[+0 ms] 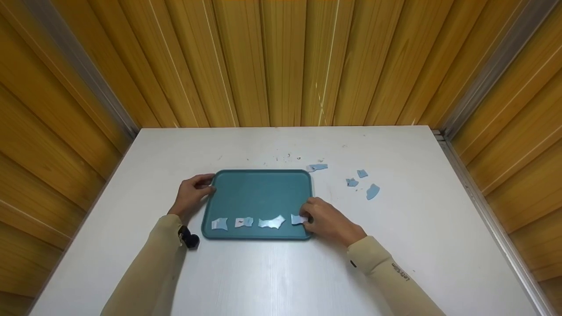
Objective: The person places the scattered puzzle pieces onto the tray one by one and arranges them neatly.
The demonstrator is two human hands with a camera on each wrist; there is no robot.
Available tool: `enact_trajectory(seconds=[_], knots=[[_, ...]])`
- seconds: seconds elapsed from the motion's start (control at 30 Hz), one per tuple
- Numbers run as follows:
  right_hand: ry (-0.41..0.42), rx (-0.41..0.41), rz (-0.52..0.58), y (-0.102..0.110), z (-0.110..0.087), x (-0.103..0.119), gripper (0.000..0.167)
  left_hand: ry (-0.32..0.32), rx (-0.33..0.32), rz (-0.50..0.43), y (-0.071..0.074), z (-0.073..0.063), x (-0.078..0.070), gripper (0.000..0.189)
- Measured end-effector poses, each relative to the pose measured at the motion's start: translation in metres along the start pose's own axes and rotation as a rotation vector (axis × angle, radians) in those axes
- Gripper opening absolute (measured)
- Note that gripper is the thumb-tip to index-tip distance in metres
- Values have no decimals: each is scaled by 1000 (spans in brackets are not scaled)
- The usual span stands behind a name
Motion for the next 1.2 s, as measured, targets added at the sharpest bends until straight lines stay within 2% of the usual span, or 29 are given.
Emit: enact_trajectory(seconds=[0.2, 0.53, 0.7, 0.93, 1.2], knots=[[-29, 48, 8, 0, 0, 2, 20, 17, 4, 2, 1, -1, 0, 42], [-40, 71, -9, 0, 0, 3, 20, 26, 6, -3, 0, 0, 1, 41], [-28, 67, -4, 1, -1, 4, 20, 28, 11, -15, 1, -1, 1, 42], [30, 46, 14, 5, 1, 3, 16, -6, -2, -1, 0, 2, 5, 41], [-34, 17, 21, 16, 9, -3, 19, 1, -6, 1, -1, 4, 5, 41]])
Point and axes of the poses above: each hand's wrist, its own z-axis towards the middle knuckle, its own y-axis out of the back of the hand, x = y × z, the point moved 2 cm from there along z, towards the middle knuckle, and after that the axes turned 12 degrees about -x, right-handed, at the moved point
